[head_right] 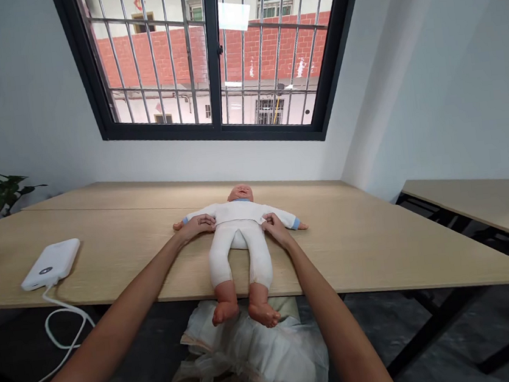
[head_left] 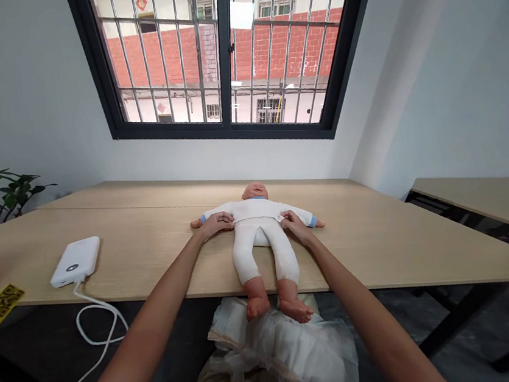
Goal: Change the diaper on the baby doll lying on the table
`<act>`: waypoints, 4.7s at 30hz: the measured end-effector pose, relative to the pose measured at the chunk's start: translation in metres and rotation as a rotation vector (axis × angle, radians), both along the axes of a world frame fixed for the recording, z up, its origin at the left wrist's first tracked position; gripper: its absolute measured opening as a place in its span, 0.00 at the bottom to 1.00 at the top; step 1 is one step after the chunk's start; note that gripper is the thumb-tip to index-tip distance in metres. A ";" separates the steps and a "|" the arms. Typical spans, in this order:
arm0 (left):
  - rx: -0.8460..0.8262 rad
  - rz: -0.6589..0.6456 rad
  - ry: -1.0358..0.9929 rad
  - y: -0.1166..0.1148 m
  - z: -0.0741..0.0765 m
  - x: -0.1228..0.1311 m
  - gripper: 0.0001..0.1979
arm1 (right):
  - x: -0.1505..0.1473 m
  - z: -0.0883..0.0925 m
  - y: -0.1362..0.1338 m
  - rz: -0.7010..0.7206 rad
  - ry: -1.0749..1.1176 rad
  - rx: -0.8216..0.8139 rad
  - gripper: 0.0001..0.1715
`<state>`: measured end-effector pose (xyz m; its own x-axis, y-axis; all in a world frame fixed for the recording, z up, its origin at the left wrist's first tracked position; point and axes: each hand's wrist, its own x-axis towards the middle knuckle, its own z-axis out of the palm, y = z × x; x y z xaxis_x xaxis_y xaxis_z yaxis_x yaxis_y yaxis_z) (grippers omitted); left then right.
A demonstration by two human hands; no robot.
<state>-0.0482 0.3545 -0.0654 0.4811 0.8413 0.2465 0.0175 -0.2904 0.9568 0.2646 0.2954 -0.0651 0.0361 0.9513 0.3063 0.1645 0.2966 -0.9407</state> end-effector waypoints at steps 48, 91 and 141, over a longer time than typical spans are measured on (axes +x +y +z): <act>-0.248 0.098 -0.344 -0.007 0.000 0.009 0.18 | 0.004 0.005 0.001 -0.123 0.463 -0.191 0.17; 0.061 -0.020 0.009 -0.013 0.002 0.017 0.19 | 0.007 0.011 -0.009 0.152 -0.161 -0.089 0.13; 0.182 0.040 0.028 -0.024 -0.001 0.031 0.28 | 0.008 -0.002 -0.001 0.227 -0.216 0.005 0.35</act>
